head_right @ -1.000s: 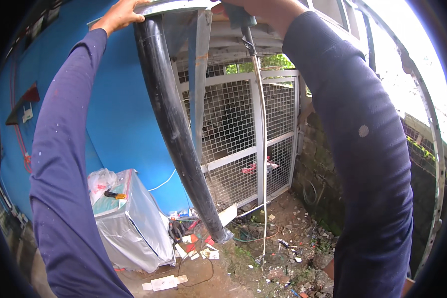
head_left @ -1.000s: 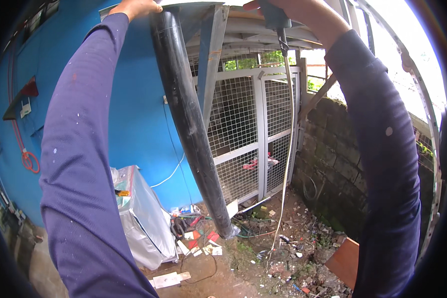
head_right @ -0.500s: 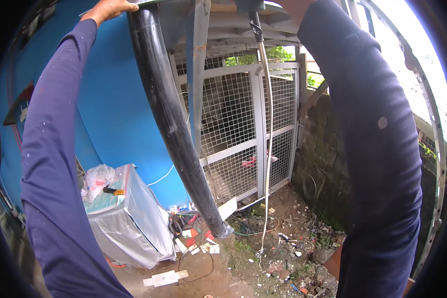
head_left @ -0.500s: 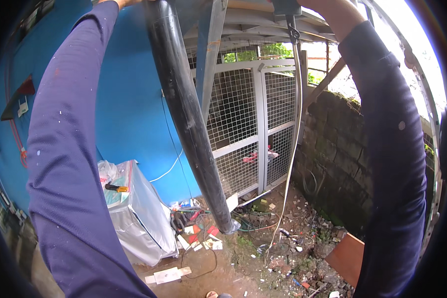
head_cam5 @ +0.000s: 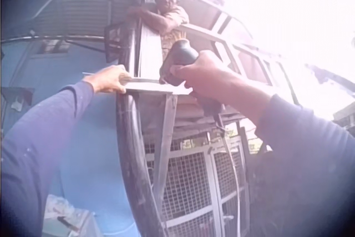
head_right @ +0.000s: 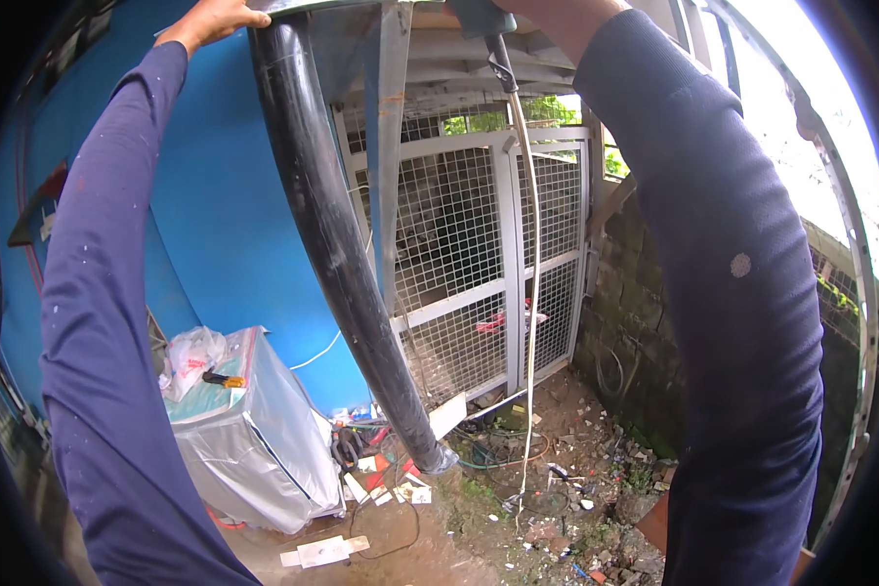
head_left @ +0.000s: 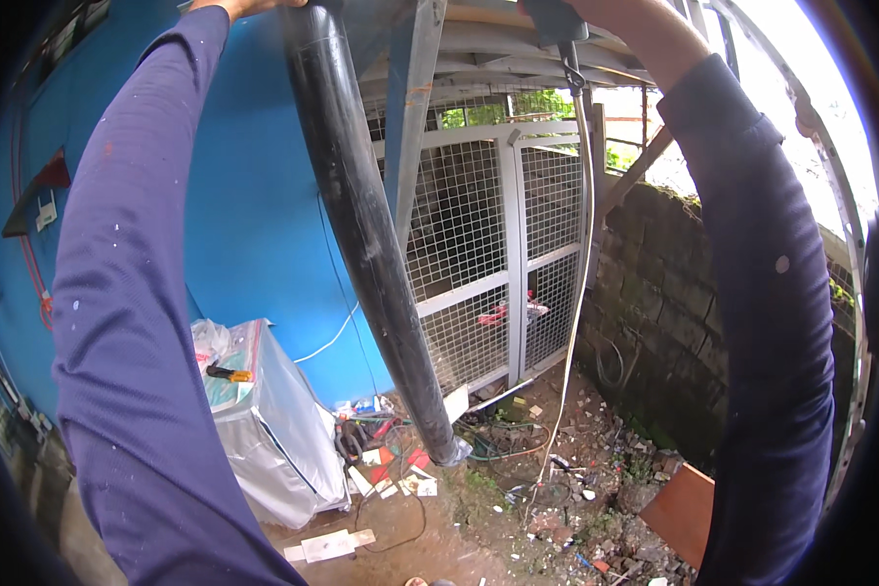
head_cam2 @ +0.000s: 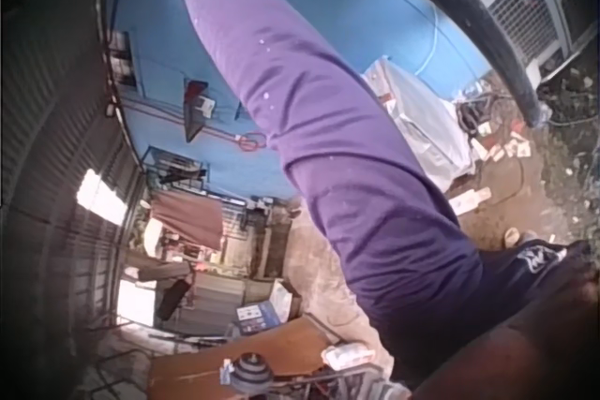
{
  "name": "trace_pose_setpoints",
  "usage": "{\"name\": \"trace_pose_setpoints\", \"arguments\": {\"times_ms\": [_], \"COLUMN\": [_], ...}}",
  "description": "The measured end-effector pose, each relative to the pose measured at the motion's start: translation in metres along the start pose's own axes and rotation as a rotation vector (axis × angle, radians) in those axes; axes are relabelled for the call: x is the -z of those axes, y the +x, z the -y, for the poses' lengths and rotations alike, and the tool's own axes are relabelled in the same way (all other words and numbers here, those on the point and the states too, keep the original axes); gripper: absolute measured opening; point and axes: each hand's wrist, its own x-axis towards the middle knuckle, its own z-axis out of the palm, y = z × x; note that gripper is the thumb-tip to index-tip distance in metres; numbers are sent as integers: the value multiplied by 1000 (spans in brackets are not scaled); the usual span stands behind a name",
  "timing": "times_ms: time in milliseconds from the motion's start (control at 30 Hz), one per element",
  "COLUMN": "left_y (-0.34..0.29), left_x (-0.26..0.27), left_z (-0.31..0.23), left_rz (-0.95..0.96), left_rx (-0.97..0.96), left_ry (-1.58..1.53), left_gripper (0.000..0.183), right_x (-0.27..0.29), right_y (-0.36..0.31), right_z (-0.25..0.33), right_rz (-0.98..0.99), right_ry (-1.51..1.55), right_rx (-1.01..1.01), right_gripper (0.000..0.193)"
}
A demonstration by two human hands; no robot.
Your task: The person positions a metal channel against an overhead frame and uses a power drill to secure it.
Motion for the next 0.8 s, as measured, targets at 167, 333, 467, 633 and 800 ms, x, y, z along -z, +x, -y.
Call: {"name": "trace_pose_setpoints", "arguments": {"times_ms": [167,333,467,633,800], "left_y": [4,4,-3,-3,1], "left_x": [-11,-12,-8,-7,-4], "left_z": [10,13,3,11,4], "left_rz": [-20,-82,-20,-65,7], "left_rx": [0,-70,-32,-104,-14], "left_ry": [-14,31,-39,39,-55], "left_gripper": [63,61,59,57,58], "right_x": [-4,4,2,0,-1], "right_y": [7,3,1,2,-1], "right_z": [-8,-3,-2,0,3], "right_rz": [24,56,43,31,9], "right_ry": [62,101,26,-22,-24], "right_rx": [-57,-37,-58,-47,-59], "right_gripper": [48,48,48,48,48]}}
